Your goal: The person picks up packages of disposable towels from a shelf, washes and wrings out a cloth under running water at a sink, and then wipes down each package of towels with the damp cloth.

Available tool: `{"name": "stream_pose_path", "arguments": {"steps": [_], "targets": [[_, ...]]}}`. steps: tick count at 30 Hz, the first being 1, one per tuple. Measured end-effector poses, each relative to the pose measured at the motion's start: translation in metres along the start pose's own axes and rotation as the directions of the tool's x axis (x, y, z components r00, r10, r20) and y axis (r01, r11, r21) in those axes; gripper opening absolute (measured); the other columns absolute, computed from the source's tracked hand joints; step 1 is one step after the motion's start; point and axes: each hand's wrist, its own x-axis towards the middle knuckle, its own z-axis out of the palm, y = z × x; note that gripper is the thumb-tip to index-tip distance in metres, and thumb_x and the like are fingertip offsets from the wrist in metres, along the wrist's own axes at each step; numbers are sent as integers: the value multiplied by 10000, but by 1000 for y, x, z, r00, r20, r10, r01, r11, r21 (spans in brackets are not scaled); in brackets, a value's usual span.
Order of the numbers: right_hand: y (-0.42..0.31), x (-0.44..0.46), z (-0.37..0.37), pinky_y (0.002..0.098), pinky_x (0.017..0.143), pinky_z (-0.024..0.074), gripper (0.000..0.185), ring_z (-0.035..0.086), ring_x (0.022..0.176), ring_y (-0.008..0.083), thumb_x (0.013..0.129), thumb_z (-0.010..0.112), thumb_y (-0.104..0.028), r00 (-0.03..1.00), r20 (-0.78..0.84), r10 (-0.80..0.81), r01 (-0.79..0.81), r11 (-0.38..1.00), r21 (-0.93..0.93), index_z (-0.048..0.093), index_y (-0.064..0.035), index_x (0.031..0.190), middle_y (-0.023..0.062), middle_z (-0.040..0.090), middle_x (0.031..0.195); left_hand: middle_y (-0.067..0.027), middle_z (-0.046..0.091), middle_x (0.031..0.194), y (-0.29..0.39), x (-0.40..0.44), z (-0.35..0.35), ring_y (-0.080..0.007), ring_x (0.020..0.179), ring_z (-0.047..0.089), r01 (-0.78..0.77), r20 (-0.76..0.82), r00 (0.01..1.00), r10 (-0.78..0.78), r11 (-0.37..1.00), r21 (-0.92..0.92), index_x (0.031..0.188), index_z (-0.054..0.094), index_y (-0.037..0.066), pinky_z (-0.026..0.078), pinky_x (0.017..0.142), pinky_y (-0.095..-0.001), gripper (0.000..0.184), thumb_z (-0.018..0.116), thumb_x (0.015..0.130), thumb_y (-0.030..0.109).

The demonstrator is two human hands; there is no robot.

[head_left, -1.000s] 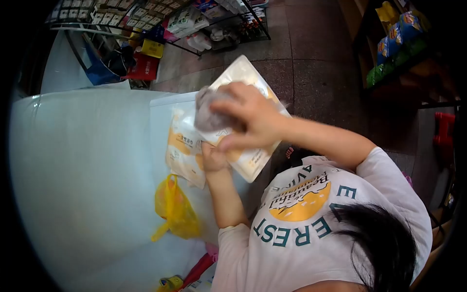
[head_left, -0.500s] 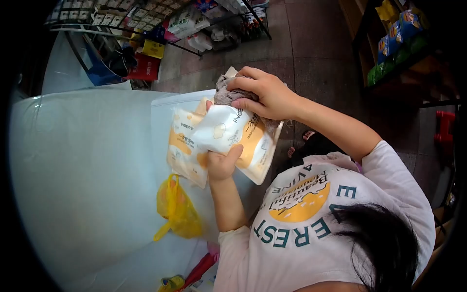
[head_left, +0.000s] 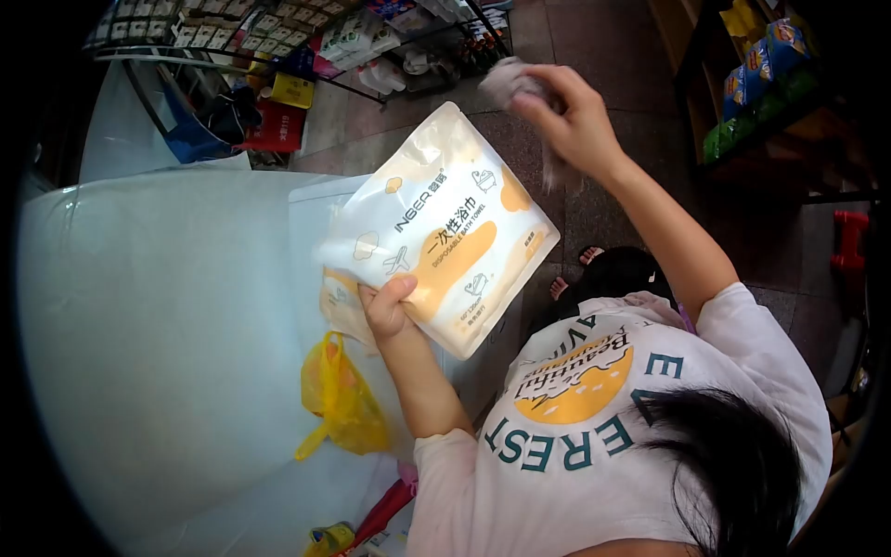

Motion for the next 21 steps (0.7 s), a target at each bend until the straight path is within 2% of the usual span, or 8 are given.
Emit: {"name": "stream_pose_path", "arguments": {"steps": [3,5,7,9,15,17,19,21], "targets": [[-65,-25,21,347,704,461,366,542,846,269,737,656,-354,919,192,-344,349,937,7,597,-128,1019,115,545,930,-200,496,1136,-5,6,14,-291,1047,513,38,9,999,-39,995,90,1225,340,-83,423,905,-360,663,485,578,-58],[-83,-32,34,368,738,453,389,523,899,285,723,648,-416,909,342,-238,302,942,-147,597,-143,995,115,540,963,-194,491,1144,-5,8,30,-278,1055,508,53,15,998,-56,983,177,1224,343,-78,409,918,-350,651,490,590,-67],[-62,-16,36,381,766,449,394,525,904,296,720,635,-449,912,252,-323,334,942,-2,589,-159,983,123,531,996,-183,479,1165,-5,6,42,-264,1078,492,80,30,996,-88,974,213,1244,328,-67,379,938,-341,652,495,614,-78],[-66,-1,14,362,704,443,383,537,831,276,756,595,-425,931,364,6,24,997,-77,618,-94,948,113,545,862,-176,475,1172,-9,5,42,-270,1079,493,112,32,992,-120,977,181,1260,316,-56,374,941,-347,662,493,623,-71],[20,-10,28,394,736,453,465,541,900,289,731,577,-524,952,294,87,35,922,-386,614,-138,990,114,552,874,-199,480,1161,-13,5,31,-292,1074,498,131,59,988,-143,976,177,1259,312,-65,391,933,-359,692,505,595,-57],[58,-13,22,357,736,461,492,562,896,275,731,607,-499,928,271,256,-126,899,-419,590,-113,1036,119,570,921,-210,494,1139,-10,2,27,-296,1057,510,85,54,995,-88,994,70,1237,335,-77,402,924,-355,688,498,569,-43],[88,-19,16,296,727,463,476,571,887,191,790,586,-452,842,199,501,-514,858,15,566,-74,1078,98,586,974,-214,499,1130,-8,4,17,-298,1044,518,80,64,995,-81,997,17,1227,343,-82,411,914,-352,681,487,564,-35],[81,-25,0,261,737,458,443,550,882,118,847,546,-401,699,342,628,-692,475,544,543,-46,1112,74,584,999,-217,505,1120,-7,4,8,-300,1030,527,83,75,994,-80,996,-40,1217,351,-87,420,904,-350,673,477,558,-28]]}}
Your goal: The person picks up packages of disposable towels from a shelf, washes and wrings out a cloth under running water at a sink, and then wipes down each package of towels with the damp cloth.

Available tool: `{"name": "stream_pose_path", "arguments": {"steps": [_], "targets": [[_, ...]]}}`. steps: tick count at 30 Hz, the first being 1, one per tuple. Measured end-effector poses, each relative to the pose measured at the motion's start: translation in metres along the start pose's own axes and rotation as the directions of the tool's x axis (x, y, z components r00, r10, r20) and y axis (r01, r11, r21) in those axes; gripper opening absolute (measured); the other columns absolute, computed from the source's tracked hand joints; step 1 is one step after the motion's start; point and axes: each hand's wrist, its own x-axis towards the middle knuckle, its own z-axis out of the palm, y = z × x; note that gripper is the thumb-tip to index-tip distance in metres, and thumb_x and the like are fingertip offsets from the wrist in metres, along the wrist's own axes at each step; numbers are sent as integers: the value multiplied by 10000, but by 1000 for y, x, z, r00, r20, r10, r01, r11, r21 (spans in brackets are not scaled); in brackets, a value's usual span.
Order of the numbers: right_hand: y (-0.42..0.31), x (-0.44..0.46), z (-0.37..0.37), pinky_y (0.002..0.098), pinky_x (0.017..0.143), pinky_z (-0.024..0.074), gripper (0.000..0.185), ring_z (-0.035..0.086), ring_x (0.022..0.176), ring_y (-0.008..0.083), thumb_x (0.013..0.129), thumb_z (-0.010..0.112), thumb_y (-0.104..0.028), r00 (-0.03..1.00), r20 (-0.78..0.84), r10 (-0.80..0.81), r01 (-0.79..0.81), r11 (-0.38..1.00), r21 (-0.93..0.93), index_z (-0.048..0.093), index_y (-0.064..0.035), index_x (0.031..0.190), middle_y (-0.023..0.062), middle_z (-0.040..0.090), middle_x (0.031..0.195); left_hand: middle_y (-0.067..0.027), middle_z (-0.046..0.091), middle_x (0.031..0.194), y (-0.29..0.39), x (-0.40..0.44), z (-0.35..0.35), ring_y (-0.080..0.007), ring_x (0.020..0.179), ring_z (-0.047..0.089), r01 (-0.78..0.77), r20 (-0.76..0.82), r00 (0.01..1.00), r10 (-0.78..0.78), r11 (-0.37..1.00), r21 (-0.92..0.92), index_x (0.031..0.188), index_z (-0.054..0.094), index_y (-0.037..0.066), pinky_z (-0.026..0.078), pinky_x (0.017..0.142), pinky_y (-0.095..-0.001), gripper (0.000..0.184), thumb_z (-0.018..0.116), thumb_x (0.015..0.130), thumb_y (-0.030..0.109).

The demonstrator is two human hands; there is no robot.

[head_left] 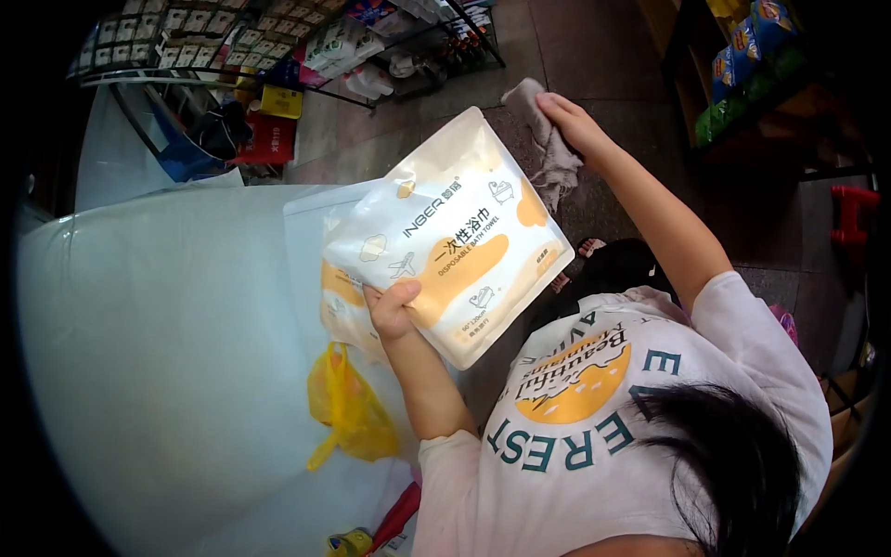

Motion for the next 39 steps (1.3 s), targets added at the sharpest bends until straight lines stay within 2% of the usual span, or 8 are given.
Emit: {"name": "stream_pose_path", "arguments": {"steps": [4,6,17,22,24,27,34,39], "targets": [[-41,-35,28,264,738,457,410,551,872,124,847,552,-381,943,150,-299,310,949,-60,550,-59,1100,84,582,982,-227,509,1105,2,10,-8,-322,1006,536,-42,-55,997,47,994,100,1212,347,-94,441,888,-366,662,451,562,-27],[-52,-49,57,299,714,461,425,569,854,187,808,583,-407,735,346,-583,669,545,-505,575,-64,1057,114,582,944,-228,506,1108,3,11,-1,-329,1003,536,-16,-113,993,35,986,165,1212,346,-92,442,890,-375,658,445,565,-28],[17,-74,-1,358,680,461,380,571,781,279,774,598,-404,769,631,-102,628,304,-716,624,-100,1000,123,545,833,-258,438,1189,14,23,-16,-383,1090,475,-94,-75,992,99,994,60,1269,287,-63,411,942,-427,721,412,565,31],[-24,-48,6,283,757,450,408,560,917,145,863,514,-392,949,272,-160,225,948,-226,542,-69,1111,78,578,1059,-259,425,1206,20,13,-14,-385,1080,478,-76,-104,991,82,995,61,1278,277,-54,412,941,-439,737,414,562,46],[-29,-28,21,252,786,444,382,543,908,118,914,439,-355,953,260,-156,202,966,-163,500,-65,1155,61,579,1010,-261,418,1212,20,16,-13,-391,1072,479,-74,-129,989,72,997,-14,1283,274,-50,418,931,-451,743,414,561,56],[-7,-5,26,311,853,466,566,585,941,193,880,414,-495,817,534,217,-455,811,368,452,-36,1208,121,590,1057,-258,421,1214,23,17,-8,-398,1066,481,17,-85,996,-37,974,-225,1286,278,-44,421,922,-467,750,420,559,71],[-39,-68,64,320,940,386,750,482,1109,189,641,708,-85,674,718,174,-393,908,149,337,-19,1290,129,490,1196,-226,410,1250,7,34,-22,-381,1121,444,159,112,985,-129,936,-315,1298,285,-16,382,953,-472,728,424,588,62],[-61,-61,57,271,854,410,650,532,962,143,628,722,-73,862,503,-61,32,997,65,416,-48,1200,62,557,1027,-158,438,1222,-22,45,-23,-245,1110,442,-57,-232,954,189,875,481,1307,282,47,391,926,-345,570,536,797,37]]}}
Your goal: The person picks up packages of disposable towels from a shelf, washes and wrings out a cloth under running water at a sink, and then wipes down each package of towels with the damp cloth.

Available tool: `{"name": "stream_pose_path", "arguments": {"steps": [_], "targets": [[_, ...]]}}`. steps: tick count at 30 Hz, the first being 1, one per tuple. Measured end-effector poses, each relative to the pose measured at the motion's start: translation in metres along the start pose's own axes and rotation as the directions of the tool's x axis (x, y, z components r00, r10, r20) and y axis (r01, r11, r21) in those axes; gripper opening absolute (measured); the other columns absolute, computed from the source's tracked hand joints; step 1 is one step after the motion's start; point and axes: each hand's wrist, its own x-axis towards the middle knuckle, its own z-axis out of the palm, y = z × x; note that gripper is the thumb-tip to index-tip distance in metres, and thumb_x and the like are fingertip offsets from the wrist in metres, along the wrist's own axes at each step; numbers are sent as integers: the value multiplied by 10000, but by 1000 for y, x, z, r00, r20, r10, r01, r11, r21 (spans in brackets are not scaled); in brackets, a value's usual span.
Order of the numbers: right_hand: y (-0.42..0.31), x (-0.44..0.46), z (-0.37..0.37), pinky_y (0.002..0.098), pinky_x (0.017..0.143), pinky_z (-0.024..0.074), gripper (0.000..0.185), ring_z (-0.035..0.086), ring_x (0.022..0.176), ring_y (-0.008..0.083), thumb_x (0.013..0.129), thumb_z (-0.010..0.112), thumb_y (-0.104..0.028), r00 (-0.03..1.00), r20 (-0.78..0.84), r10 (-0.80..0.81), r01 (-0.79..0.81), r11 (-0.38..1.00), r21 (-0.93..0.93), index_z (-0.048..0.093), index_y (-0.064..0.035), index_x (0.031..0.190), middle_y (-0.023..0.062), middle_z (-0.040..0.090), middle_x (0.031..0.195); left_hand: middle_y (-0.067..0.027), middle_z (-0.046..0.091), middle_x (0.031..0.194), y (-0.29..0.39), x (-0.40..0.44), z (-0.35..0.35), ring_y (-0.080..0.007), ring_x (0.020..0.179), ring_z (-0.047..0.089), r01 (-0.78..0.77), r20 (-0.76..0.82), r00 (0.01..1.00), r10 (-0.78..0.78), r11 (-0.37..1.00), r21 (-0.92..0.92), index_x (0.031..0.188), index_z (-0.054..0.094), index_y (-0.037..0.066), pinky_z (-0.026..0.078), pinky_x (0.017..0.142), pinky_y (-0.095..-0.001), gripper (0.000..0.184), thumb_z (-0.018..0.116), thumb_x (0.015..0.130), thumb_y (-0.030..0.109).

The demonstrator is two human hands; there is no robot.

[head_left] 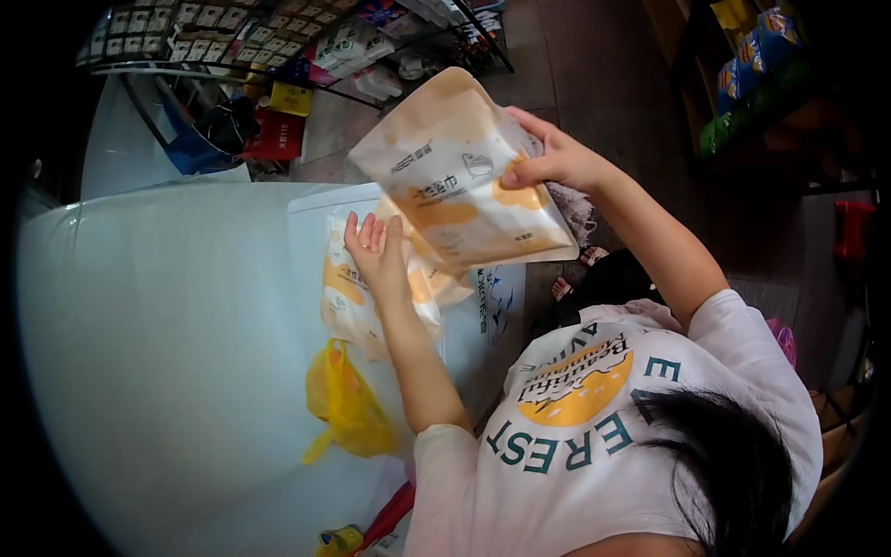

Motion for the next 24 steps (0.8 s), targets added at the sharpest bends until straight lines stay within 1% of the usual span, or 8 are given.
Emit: {"name": "stream_pose_path", "arguments": {"steps": [1,4,7,10,13,17,19,24], "targets": [[-2,2,-3,266,839,414,631,534,949,141,621,732,-93,999,-41,-36,32,995,-95,437,-49,1177,62,565,1005,-146,437,1213,-6,-4,9,-224,1097,443,-52,-135,987,83,973,223,1305,282,54,392,916,-323,563,563,817,57],[-4,2,3,272,822,421,608,540,924,151,595,757,-150,987,-49,-156,117,883,-454,472,-45,1122,71,576,976,-157,361,1271,5,-37,56,-231,1153,377,-129,231,964,130,991,-19,1340,202,39,316,972,-333,651,588,828,152],[-9,-6,25,281,863,392,668,498,951,134,541,831,-211,973,119,-195,223,695,-684,483,-37,1084,58,545,992,-126,378,1286,-7,-50,88,-231,1130,417,51,275,958,75,903,-426,1332,263,77,343,960,-348,642,440,872,489],[-4,-7,40,300,861,405,647,533,966,201,539,808,-155,952,221,-213,305,598,-741,496,-38,1094,95,552,1007,-106,372,1306,18,-48,84,-257,1191,385,153,366,930,35,869,-471,1324,271,45,336,977,-362,714,317,865,590],[-6,-26,57,360,765,459,525,556,903,294,585,694,-102,957,252,-146,291,433,-853,534,-130,1084,114,533,959,-127,362,1317,19,-37,73,-277,1201,378,326,307,939,-157,693,-643,1327,270,44,330,986,-376,693,329,875,566],[19,-51,32,378,739,482,504,561,904,278,589,685,-108,951,308,-36,308,213,-927,547,-171,1070,82,526,974,-149,384,1310,28,-17,60,-285,1187,396,200,151,980,-132,683,-702,1324,283,32,350,972,-388,596,297,921,470],[24,-53,-4,373,752,484,480,560,906,287,582,684,-102,992,111,57,106,80,-991,572,-150,1046,93,520,973,-145,404,1294,29,-12,45,-281,1177,409,164,111,986,-121,698,-697,1317,297,29,353,971,-389,558,283,933,434],[-3,-29,-63,318,880,399,519,471,1046,224,644,621,-60,902,-232,-363,-1,538,-843,503,-30,1149,107,446,1067,-149,376,1308,35,-18,30,-298,1183,398,195,162,980,-115,703,-684,1321,276,25,354,969,-399,579,273,930,452]]}}
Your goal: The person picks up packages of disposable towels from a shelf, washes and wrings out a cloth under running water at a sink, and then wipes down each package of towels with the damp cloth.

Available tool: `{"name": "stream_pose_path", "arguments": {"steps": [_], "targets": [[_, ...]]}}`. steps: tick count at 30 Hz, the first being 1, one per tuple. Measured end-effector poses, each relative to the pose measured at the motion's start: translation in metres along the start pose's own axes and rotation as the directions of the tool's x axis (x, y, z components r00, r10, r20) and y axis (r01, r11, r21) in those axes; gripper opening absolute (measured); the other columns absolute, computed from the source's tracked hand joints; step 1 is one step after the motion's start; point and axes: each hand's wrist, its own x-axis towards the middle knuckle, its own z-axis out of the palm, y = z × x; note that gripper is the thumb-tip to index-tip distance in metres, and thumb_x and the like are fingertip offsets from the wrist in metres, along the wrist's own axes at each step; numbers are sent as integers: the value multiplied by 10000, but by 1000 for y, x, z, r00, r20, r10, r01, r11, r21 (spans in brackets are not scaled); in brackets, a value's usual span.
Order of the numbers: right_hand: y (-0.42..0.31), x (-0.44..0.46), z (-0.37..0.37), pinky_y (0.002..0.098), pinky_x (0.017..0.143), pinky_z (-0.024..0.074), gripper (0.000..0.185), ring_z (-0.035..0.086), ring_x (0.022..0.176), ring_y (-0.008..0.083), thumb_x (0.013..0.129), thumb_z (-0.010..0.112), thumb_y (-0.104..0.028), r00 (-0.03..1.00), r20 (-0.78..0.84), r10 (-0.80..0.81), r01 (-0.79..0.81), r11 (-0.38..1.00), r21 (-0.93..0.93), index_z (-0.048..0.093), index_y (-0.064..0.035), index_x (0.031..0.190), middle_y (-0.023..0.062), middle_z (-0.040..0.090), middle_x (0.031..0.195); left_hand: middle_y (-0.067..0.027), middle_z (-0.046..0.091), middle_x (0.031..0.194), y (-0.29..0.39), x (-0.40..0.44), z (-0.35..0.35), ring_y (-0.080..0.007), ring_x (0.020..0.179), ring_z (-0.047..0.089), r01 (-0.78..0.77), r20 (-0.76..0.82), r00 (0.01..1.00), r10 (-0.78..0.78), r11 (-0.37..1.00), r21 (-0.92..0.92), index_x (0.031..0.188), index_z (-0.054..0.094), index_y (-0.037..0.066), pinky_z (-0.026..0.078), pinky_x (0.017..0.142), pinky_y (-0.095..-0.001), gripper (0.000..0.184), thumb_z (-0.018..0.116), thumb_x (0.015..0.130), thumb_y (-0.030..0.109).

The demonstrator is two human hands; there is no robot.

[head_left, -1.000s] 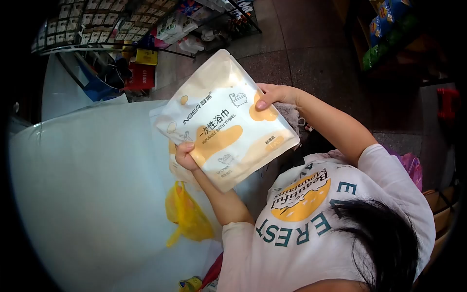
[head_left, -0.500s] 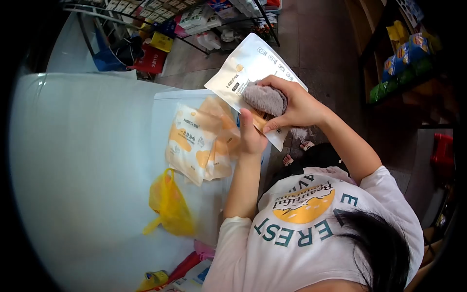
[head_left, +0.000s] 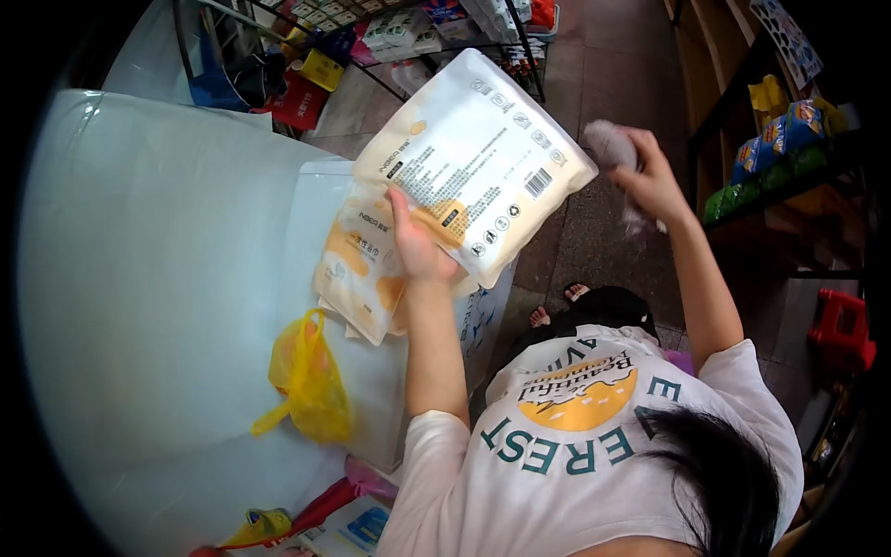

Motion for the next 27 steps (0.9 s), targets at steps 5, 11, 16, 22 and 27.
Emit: {"name": "stream_pose_path", "arguments": {"steps": [5,11,16,22,27], "targets": [[-83,37,14,315,852,433,509,521,1006,215,717,628,-83,980,-99,-170,193,926,325,487,-108,1205,102,532,1125,-157,406,1287,-3,-3,-1,-293,1158,427,49,-1,999,-49,999,18,1311,304,28,365,959,-395,567,255,934,449],[-118,35,103,397,807,444,458,516,947,314,728,641,-171,828,93,-553,553,833,27,519,-167,1170,161,516,1030,-102,455,1173,-14,6,-16,-216,1084,470,-197,306,950,60,876,440,1295,318,18,397,913,-314,605,577,748,21],[-144,14,125,383,811,402,330,484,981,309,745,623,-299,698,177,-694,713,696,-81,589,-177,1050,142,504,1064,-107,434,1218,5,-5,-21,-206,1134,437,-254,358,933,23,749,612,1272,338,-3,389,923,-299,581,570,742,-52],[-98,62,123,329,720,472,293,580,831,266,786,603,-149,900,-34,-435,435,900,-24,562,-49,1059,141,545,935,-92,526,1124,5,-23,-17,-155,1018,507,-138,278,959,-56,764,630,1194,415,-40,400,890,-290,442,553,775,-15],[-127,30,119,338,695,465,290,569,818,246,750,634,-187,735,141,-663,675,735,-62,575,-84,1015,96,549,928,-102,457,1212,-1,-10,-35,-181,1105,459,-56,323,940,-107,888,456,1262,348,-13,373,942,-315,529,527,765,-44]]}}
